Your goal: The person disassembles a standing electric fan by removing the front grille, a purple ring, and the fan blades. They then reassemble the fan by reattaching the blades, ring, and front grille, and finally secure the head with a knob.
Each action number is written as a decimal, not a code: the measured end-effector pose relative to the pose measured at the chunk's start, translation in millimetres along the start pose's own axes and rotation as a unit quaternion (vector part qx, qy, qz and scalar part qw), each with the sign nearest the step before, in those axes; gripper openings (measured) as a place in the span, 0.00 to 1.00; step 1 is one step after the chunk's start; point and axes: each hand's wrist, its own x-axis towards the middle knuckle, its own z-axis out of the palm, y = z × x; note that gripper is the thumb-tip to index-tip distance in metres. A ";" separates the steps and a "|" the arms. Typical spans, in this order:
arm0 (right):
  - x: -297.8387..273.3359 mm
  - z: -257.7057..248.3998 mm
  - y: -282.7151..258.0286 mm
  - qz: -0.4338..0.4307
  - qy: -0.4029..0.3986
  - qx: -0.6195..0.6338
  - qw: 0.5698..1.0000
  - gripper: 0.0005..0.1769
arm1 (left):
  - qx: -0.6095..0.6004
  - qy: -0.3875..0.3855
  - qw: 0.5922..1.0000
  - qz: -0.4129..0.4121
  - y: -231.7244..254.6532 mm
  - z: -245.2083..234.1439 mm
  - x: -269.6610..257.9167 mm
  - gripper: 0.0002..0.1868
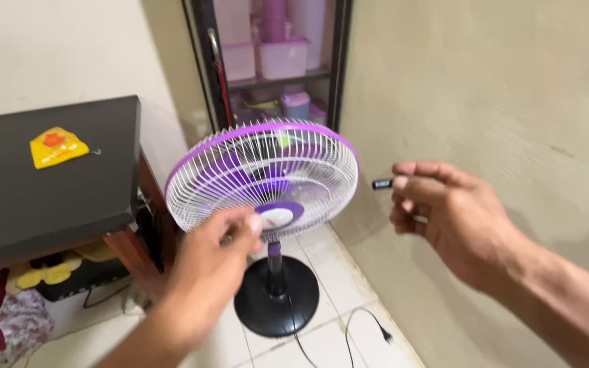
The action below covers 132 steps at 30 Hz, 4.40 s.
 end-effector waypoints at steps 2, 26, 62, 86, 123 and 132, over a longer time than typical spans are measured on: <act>-12.7 3.8 -8.1 -0.010 -0.007 -0.005 1.000 0.11 | -0.001 0.002 1.000 0.017 6.8 -6.0 -3.8 0.20; 282.9 232.8 9.6 -0.037 -0.032 -0.567 0.822 0.16 | 0.053 -0.205 0.977 -0.008 8.2 -66.2 376.4 0.35; 341.0 258.7 67.3 0.053 0.029 -0.656 0.753 0.11 | 0.185 -0.354 0.906 0.140 -63.2 -37.6 444.5 0.28; 230.3 186.4 -39.0 0.077 0.277 -0.401 0.870 0.37 | 0.281 -0.342 0.890 0.108 -57.1 -41.8 423.7 0.38; -3.0 229.6 38.1 0.125 0.237 -0.685 0.678 0.54 | 0.230 -0.517 0.777 0.276 -27.7 -135.9 305.8 0.57; -22.5 238.7 63.6 0.132 0.306 -0.534 0.777 0.45 | 0.237 -0.411 0.797 0.374 -41.1 -89.1 315.8 0.45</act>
